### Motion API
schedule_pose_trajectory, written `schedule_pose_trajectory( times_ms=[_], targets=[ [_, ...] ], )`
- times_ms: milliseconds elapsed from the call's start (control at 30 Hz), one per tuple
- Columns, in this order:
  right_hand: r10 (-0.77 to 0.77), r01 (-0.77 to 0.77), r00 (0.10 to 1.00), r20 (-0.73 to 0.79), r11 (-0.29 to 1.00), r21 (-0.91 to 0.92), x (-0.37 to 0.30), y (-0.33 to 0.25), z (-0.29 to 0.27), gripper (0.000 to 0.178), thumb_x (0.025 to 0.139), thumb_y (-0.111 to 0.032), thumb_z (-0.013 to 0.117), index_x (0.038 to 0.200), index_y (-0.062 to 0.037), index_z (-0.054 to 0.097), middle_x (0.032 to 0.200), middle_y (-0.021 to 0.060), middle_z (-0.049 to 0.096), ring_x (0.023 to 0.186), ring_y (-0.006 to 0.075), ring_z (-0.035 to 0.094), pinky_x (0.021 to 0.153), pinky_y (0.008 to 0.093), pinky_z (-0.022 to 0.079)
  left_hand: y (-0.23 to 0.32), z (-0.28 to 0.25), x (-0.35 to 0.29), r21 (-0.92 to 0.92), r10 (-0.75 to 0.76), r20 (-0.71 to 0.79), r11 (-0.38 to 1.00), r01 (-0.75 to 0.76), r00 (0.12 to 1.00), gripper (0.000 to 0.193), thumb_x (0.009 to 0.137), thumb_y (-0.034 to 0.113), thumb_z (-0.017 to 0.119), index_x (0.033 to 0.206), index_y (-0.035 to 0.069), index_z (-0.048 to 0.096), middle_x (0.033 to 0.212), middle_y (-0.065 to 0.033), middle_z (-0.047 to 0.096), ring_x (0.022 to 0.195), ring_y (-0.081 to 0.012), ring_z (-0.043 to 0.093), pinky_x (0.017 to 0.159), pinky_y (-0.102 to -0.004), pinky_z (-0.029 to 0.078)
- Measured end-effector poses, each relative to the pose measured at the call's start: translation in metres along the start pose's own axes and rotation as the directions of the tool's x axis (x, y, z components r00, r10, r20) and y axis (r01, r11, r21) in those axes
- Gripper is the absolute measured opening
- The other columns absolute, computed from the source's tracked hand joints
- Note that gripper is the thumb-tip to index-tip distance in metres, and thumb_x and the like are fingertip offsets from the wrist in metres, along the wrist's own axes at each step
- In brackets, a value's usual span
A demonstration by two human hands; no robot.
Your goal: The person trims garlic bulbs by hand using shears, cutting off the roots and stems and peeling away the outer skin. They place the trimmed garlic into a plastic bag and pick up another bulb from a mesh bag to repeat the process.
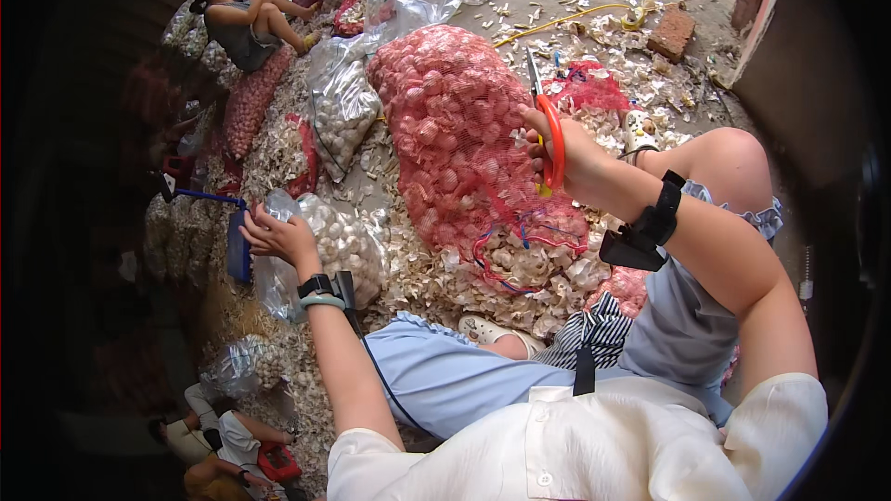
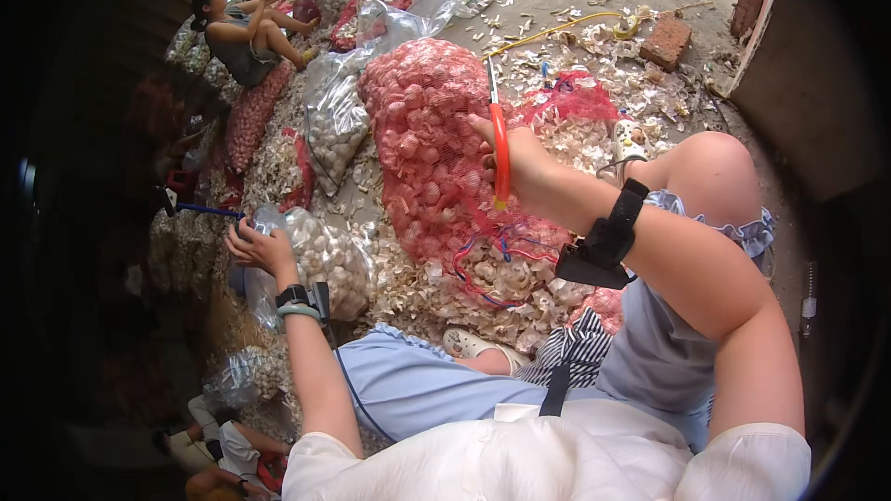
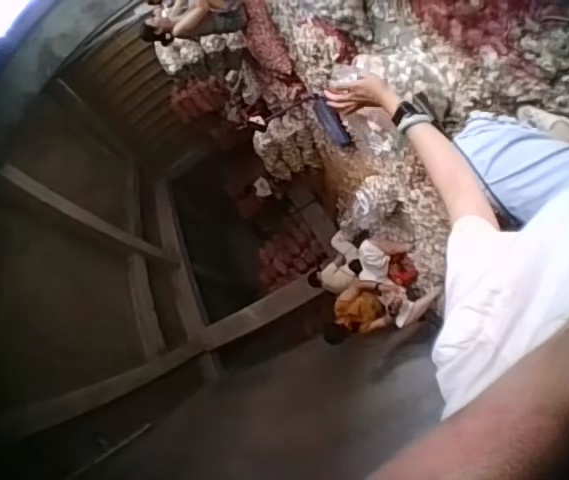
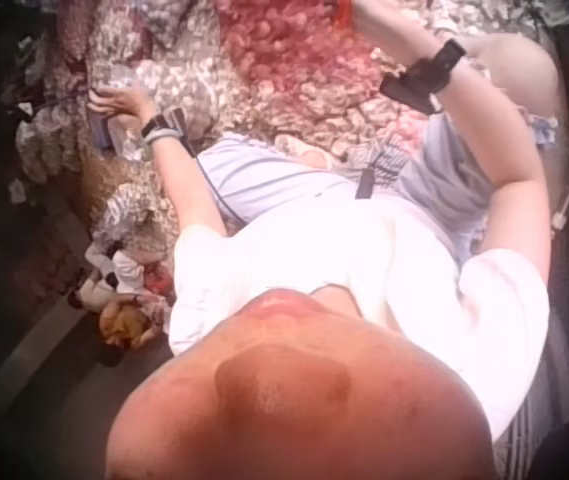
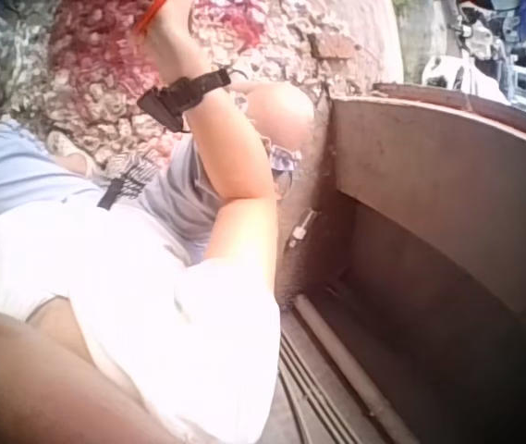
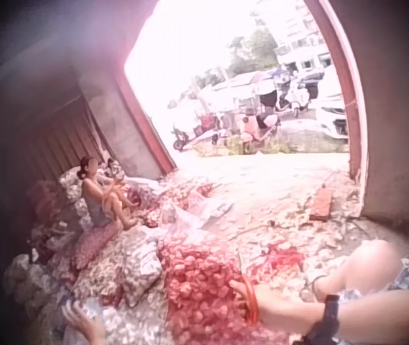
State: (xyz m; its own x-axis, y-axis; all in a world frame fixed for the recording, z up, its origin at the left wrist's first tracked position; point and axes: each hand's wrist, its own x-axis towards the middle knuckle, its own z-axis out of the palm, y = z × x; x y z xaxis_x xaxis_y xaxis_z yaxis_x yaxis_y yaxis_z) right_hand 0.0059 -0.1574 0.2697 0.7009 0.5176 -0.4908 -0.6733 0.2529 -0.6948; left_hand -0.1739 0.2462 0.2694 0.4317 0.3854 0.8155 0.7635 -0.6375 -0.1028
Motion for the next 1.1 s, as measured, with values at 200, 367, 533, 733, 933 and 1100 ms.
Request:
schedule_pose_trajectory(
  times_ms=[200, 367, 533, 733, 933, 1100],
  targets=[
    [0.025, -0.040, 0.989, 0.144, 0.994, 0.097, -0.005, -0.022, 0.001, 0.054, 0.079, -0.058, 0.064, 0.086, -0.0073, 0.047, 0.067, -0.0007, 0.046, 0.054, 0.0101, 0.046, 0.052, 0.0285, 0.044, 0.091, 0.030, -0.031, -0.485, 0.346, 0.324, 0.860, -0.159, 0.881, 0.043, 0.071, 0.001, 0.052, 0.113, 0.004, 0.047, 0.127, -0.0186, 0.041, 0.124, -0.0383, 0.031, 0.103, -0.0499, 0.025],
    [-0.362, 0.342, 0.925, 0.114, 0.925, 0.163, -0.003, -0.098, -0.006, 0.049, 0.084, -0.050, 0.063, 0.089, -0.0055, 0.042, 0.066, -0.0012, 0.042, 0.056, 0.0084, 0.045, 0.054, 0.0219, 0.041, 0.147, 0.069, -0.086, -0.695, 0.614, 0.646, 0.719, 0.017, 0.455, 0.038, 0.077, 0.007, 0.056, 0.114, 0.001, 0.049, 0.101, -0.0202, 0.061, 0.097, -0.0337, 0.060, 0.085, -0.0389, 0.046],
    [-0.461, 0.449, 0.886, -0.055, 0.819, 0.357, -0.018, -0.128, -0.010, 0.043, 0.085, -0.044, 0.063, 0.083, -0.0065, 0.044, 0.061, 0.0006, 0.044, 0.053, 0.0135, 0.047, 0.053, 0.0300, 0.044, 0.175, 0.070, -0.158, -0.729, 0.726, 0.684, 0.680, -0.080, -0.069, 0.033, 0.078, 0.020, 0.062, 0.103, -0.001, 0.057, 0.102, -0.0228, 0.063, 0.095, -0.0376, 0.060, 0.082, -0.0412, 0.048],
    [-0.254, 0.219, 0.967, 0.023, 0.875, 0.433, -0.008, -0.099, 0.000, 0.040, 0.087, -0.041, 0.062, 0.086, -0.0077, 0.040, 0.064, -0.0006, 0.041, 0.053, 0.0092, 0.042, 0.050, 0.0233, 0.038, 0.216, 0.014, -0.241, -0.767, 0.636, 0.633, 0.438, -0.470, -0.440, 0.029, 0.075, 0.025, 0.061, 0.092, 0.002, 0.068, 0.096, -0.0195, 0.066, 0.092, -0.0355, 0.063, 0.080, -0.0440, 0.051],
    [-0.149, 0.125, 0.981, 0.127, 0.976, 0.179, 0.002, -0.072, 0.011, 0.040, 0.086, -0.050, 0.059, 0.080, -0.0113, 0.049, 0.066, -0.0008, 0.042, 0.053, 0.0115, 0.046, 0.047, 0.0301, 0.040, 0.234, 0.082, -0.296, -0.830, 0.892, 0.341, 0.137, -0.541, -0.297, 0.023, 0.068, 0.025, 0.067, 0.082, 0.007, 0.070, 0.088, -0.0130, 0.067, 0.089, -0.0320, 0.063, 0.074, -0.0400, 0.052],
    [-0.133, 0.091, 0.967, 0.216, 0.977, 0.191, -0.027, -0.073, 0.034, 0.036, 0.088, -0.044, 0.060, 0.082, -0.0092, 0.051, 0.066, -0.0012, 0.046, 0.054, 0.0095, 0.047, 0.047, 0.0263, 0.040, 0.208, 0.179, -0.331, -0.917, 0.910, 0.379, 0.344, -0.201, -0.171, 0.031, 0.077, 0.015, 0.055, 0.097, -0.008, 0.061, 0.099, -0.0304, 0.061, 0.091, -0.0389, 0.063, 0.078, -0.0443, 0.051]
  ],
)
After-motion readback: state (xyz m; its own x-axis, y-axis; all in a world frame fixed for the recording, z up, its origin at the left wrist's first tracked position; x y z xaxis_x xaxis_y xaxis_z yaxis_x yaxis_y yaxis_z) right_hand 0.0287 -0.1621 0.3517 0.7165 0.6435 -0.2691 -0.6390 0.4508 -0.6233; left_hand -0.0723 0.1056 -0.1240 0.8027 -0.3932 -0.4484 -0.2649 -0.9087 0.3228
